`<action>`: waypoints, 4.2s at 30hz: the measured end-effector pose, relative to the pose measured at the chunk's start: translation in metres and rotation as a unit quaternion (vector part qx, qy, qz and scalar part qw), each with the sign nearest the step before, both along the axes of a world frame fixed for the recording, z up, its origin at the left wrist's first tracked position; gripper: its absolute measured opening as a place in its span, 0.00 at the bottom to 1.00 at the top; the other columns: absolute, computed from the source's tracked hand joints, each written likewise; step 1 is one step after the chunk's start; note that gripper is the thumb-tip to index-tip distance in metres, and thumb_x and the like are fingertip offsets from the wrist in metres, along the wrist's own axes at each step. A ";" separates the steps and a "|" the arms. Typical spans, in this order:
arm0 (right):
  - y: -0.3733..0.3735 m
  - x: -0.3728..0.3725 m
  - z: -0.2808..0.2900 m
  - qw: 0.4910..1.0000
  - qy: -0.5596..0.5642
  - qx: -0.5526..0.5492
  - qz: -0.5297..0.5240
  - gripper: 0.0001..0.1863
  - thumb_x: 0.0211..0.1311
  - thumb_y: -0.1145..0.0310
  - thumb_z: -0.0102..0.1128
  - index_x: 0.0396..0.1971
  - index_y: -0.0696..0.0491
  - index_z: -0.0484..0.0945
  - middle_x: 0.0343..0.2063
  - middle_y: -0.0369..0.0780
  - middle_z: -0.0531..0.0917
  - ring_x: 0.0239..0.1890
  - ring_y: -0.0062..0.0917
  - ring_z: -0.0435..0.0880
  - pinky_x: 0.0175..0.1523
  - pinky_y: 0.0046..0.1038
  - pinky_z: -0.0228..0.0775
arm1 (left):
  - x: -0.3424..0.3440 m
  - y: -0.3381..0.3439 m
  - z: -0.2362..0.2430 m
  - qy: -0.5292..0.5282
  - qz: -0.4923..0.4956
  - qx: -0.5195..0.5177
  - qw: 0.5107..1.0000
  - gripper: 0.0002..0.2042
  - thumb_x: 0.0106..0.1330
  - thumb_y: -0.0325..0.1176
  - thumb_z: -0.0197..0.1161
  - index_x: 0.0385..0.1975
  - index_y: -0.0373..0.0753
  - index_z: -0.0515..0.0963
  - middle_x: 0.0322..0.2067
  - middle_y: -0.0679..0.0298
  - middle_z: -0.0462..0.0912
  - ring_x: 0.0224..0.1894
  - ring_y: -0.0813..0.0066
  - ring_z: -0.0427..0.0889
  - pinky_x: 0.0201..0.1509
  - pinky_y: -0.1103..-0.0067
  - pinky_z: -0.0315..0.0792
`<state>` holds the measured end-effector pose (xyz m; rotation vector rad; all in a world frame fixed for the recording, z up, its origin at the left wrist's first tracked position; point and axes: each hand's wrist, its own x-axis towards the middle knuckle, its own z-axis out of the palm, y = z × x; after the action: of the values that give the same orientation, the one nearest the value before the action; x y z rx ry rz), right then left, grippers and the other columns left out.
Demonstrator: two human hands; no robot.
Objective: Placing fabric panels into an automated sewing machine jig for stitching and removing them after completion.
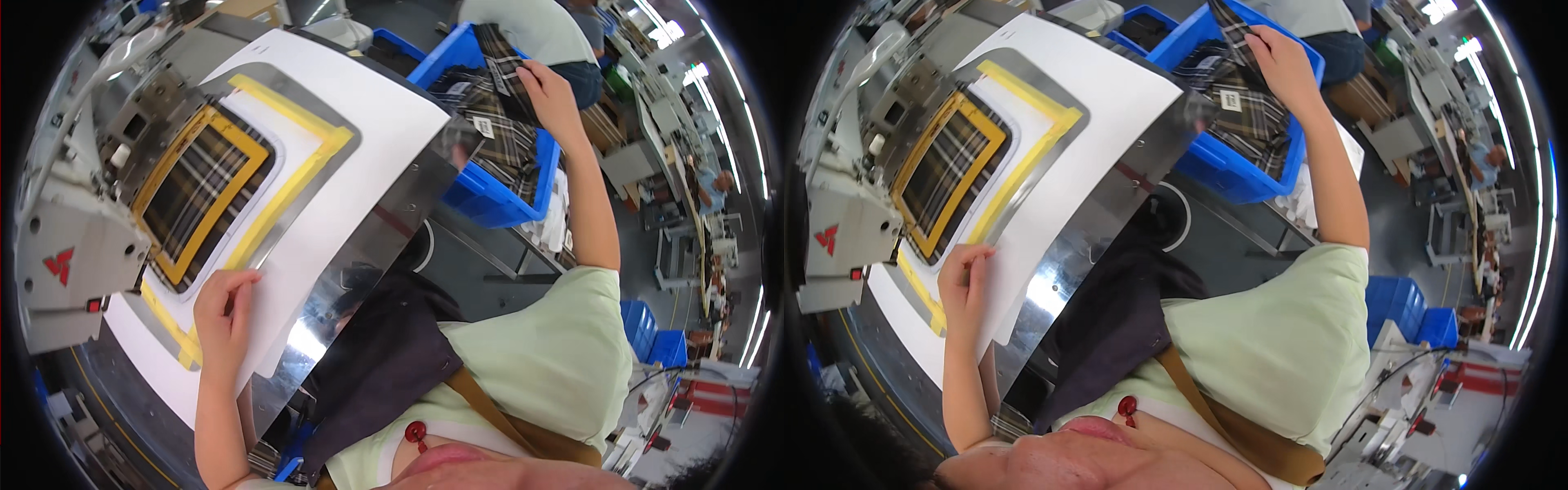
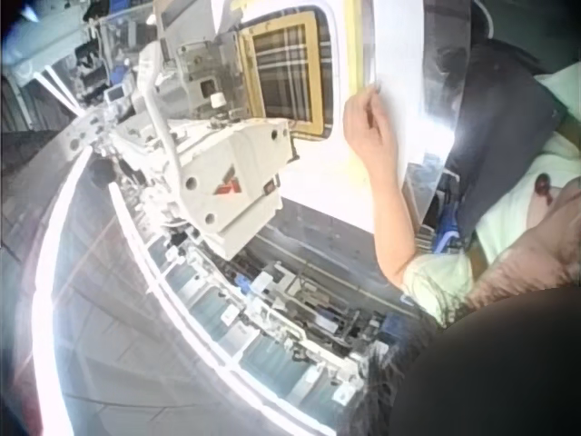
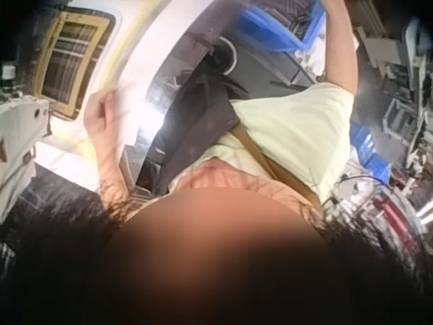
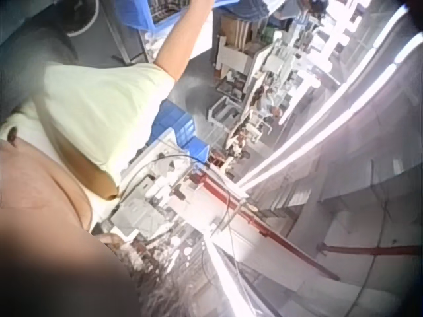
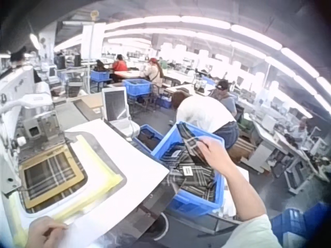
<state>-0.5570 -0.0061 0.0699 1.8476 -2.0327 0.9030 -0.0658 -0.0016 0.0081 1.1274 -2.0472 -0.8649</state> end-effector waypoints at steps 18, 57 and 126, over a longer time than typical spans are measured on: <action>-0.120 0.231 0.003 0.849 -0.094 0.287 0.433 0.16 0.65 0.60 0.52 0.41 0.58 0.78 0.32 0.44 0.83 0.35 0.31 0.80 0.43 0.26 0.70 | 0.014 0.018 0.028 0.072 0.097 0.142 0.982 0.09 0.62 0.32 0.61 0.40 0.37 0.78 0.32 0.62 0.82 0.30 0.78 0.78 0.33 0.83 0.72; -0.215 0.386 -0.073 0.887 0.070 -0.023 0.456 0.09 0.52 0.66 0.63 0.35 0.49 0.80 0.32 0.36 0.78 0.42 0.31 0.78 0.45 0.32 0.72 | 0.090 -0.099 -0.014 -0.127 0.164 -0.123 0.970 0.17 0.63 0.24 0.56 0.52 0.33 0.70 0.54 0.57 0.74 0.53 0.68 0.74 0.58 0.75 0.66; -0.108 0.356 -0.074 0.784 0.078 0.048 0.614 0.17 0.55 0.61 0.61 0.42 0.53 0.79 0.45 0.38 0.77 0.49 0.30 0.74 0.59 0.33 0.62 | 0.131 -0.098 -0.055 -0.051 0.131 -0.034 0.990 0.07 0.57 0.19 0.58 0.36 0.33 0.75 0.43 0.58 0.78 0.56 0.62 0.73 0.59 0.71 0.65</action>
<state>-0.2011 -0.1137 -0.0046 3.1395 -0.5353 0.7763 0.0654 -0.0999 -0.0471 1.3882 -1.9362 -0.6147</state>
